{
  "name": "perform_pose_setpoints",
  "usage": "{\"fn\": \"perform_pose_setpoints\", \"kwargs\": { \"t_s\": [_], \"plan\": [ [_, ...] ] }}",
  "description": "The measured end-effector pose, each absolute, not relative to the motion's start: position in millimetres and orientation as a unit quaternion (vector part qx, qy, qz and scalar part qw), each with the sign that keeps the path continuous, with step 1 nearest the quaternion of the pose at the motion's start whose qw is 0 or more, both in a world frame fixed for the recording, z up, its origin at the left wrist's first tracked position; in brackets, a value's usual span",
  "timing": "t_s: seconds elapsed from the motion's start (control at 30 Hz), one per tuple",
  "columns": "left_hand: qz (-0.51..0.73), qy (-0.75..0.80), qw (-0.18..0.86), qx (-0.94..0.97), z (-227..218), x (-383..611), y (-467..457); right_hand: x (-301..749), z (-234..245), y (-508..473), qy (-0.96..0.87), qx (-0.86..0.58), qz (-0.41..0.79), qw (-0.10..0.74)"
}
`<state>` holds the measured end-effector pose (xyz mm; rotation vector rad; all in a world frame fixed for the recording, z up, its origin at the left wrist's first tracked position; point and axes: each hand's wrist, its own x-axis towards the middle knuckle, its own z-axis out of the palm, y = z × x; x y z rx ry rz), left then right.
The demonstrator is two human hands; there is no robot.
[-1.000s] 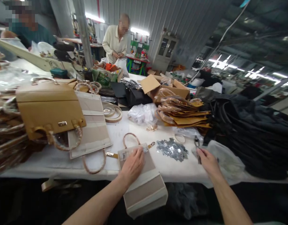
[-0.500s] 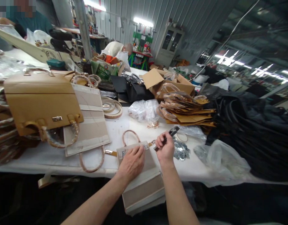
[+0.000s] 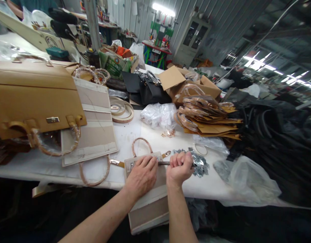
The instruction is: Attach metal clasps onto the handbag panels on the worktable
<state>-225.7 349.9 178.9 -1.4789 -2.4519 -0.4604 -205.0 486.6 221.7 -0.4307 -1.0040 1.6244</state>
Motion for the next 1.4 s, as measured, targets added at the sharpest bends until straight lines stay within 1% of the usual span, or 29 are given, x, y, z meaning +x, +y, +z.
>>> {"fn": "perform_pose_setpoints", "kwargs": {
  "t_s": [0.17,0.43,0.57,0.7,0.8,0.83,0.9,1.0,1.07,1.17,1.27,1.4],
  "plan": [
    [-0.158,-0.838,0.113,-0.510,179,-226,350,-204,222,477,-0.427,-0.176,0.672,0.578],
    [-0.169,-0.837,0.100,-0.511,175,-225,349,-209,215,471,-0.502,-0.150,0.637,0.565],
    [-0.169,-0.836,0.093,-0.513,172,-225,349,-216,213,474,-0.555,-0.156,0.631,0.520],
    [-0.172,-0.834,0.094,-0.516,169,-225,349,-223,210,474,-0.686,-0.174,0.553,0.440],
    [-0.178,-0.838,0.095,-0.508,170,-224,348,-226,210,474,-0.731,-0.168,0.517,0.412],
    [-0.179,-0.840,0.096,-0.503,171,-224,348,-227,211,475,-0.727,-0.166,0.526,0.410],
    [-0.177,-0.847,0.097,-0.492,173,-223,346,-226,217,480,-0.679,-0.161,0.580,0.420],
    [-0.169,-0.850,0.095,-0.489,174,-221,346,-222,232,493,-0.542,-0.157,0.670,0.482],
    [-0.163,-0.850,0.097,-0.491,174,-221,346,-221,241,501,-0.493,-0.153,0.688,0.510],
    [-0.156,-0.851,0.097,-0.493,174,-221,347,-225,245,504,-0.514,-0.125,0.703,0.475],
    [-0.155,-0.850,0.100,-0.493,175,-222,347,-234,237,501,-0.545,-0.101,0.710,0.434],
    [-0.158,-0.844,0.096,-0.503,175,-223,347,-242,226,498,-0.586,-0.112,0.691,0.409]
  ]
}}
